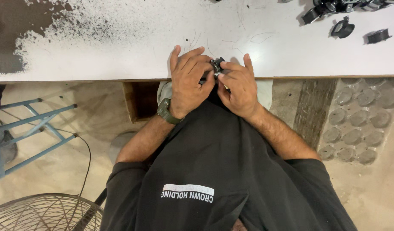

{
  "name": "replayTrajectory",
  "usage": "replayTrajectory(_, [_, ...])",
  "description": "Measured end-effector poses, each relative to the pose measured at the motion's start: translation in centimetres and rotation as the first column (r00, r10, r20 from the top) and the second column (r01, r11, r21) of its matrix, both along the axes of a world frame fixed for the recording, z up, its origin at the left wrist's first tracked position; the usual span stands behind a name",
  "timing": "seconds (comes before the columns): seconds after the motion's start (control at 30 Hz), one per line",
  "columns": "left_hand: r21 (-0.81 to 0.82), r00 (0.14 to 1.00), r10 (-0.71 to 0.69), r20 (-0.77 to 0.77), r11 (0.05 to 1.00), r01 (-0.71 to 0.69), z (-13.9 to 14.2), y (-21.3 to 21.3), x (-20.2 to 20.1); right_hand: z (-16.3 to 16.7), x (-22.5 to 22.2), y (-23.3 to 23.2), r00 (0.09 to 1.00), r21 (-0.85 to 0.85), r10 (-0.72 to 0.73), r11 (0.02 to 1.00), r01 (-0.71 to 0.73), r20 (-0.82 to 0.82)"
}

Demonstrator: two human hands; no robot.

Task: The person sits at a workbench assembling small black plastic and metal components, fitting pieces into a hub-like part by hand and using a small flat tool to press parts into place. They complete one assembly, set it aside with finished units, pick up the next part, and repeat the process.

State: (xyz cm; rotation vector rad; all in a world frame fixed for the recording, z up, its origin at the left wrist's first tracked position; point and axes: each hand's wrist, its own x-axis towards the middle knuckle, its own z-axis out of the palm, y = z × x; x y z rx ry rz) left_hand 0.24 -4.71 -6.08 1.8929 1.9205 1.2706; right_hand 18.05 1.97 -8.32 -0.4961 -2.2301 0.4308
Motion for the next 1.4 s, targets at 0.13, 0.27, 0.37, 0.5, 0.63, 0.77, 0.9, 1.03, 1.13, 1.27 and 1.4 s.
replayTrajectory(0.13, [-0.002,1.000,-0.008,0.001,1.000,0.008,-0.1,0.0,0.0,0.6,-0.1,-0.1,0.999,0.000,-0.036,0.999,0.036,0.033])
replayTrajectory(0.27, [0.009,1.000,-0.012,-0.005,1.000,0.012,-0.2,-0.1,0.0,1.0,-0.3,0.0,0.998,-0.002,-0.024,1.000,0.024,0.054])
replayTrajectory(0.37, [0.006,1.000,0.015,-0.018,1.000,-0.015,0.2,-0.3,-0.1,1.3,-0.1,0.4,0.998,-0.017,0.017,1.000,-0.015,0.064])
replayTrajectory(0.5, [0.000,0.998,0.053,-0.030,0.999,-0.053,0.8,-0.3,-1.1,2.3,1.4,0.9,0.995,0.011,-0.024,1.000,0.023,0.095])
replayTrajectory(0.63, [-0.001,1.000,-0.011,-0.026,1.000,0.011,1.3,-0.1,-1.7,3.0,1.9,1.1,0.977,-0.026,-0.165,0.985,0.170,0.138])
replayTrajectory(0.77, [-0.048,0.996,-0.084,-0.025,0.995,0.082,1.2,0.7,-1.3,2.7,0.7,1.5,0.959,-0.041,-0.174,0.981,0.188,0.223])
replayTrajectory(0.9, [0.007,0.992,-0.100,-0.073,0.995,0.100,1.0,0.8,-1.4,2.2,0.2,1.6,0.954,-0.018,-0.191,0.980,0.200,0.231])
replayTrajectory(1.03, [0.085,0.976,-0.102,-0.194,0.989,0.120,0.8,0.5,-1.7,1.8,0.6,1.6,0.960,-0.036,-0.177,0.981,0.189,0.217])
replayTrajectory(1.13, [0.131,0.946,-0.119,-0.302,0.978,0.164,1.0,0.5,-1.5,1.7,0.7,1.7,0.960,-0.044,-0.166,0.983,0.181,0.226])
replayTrajectory(1.27, [0.083,0.946,-0.195,-0.260,0.971,0.223,2.2,0.4,-1.2,2.0,1.1,1.9,0.960,-0.032,-0.094,0.994,0.106,0.263])
replayTrajectory(1.4, [-0.044,0.982,-0.187,0.001,0.981,0.187,3.2,1.0,-1.3,2.3,1.4,2.4,0.955,-0.039,-0.048,0.997,0.062,0.291])
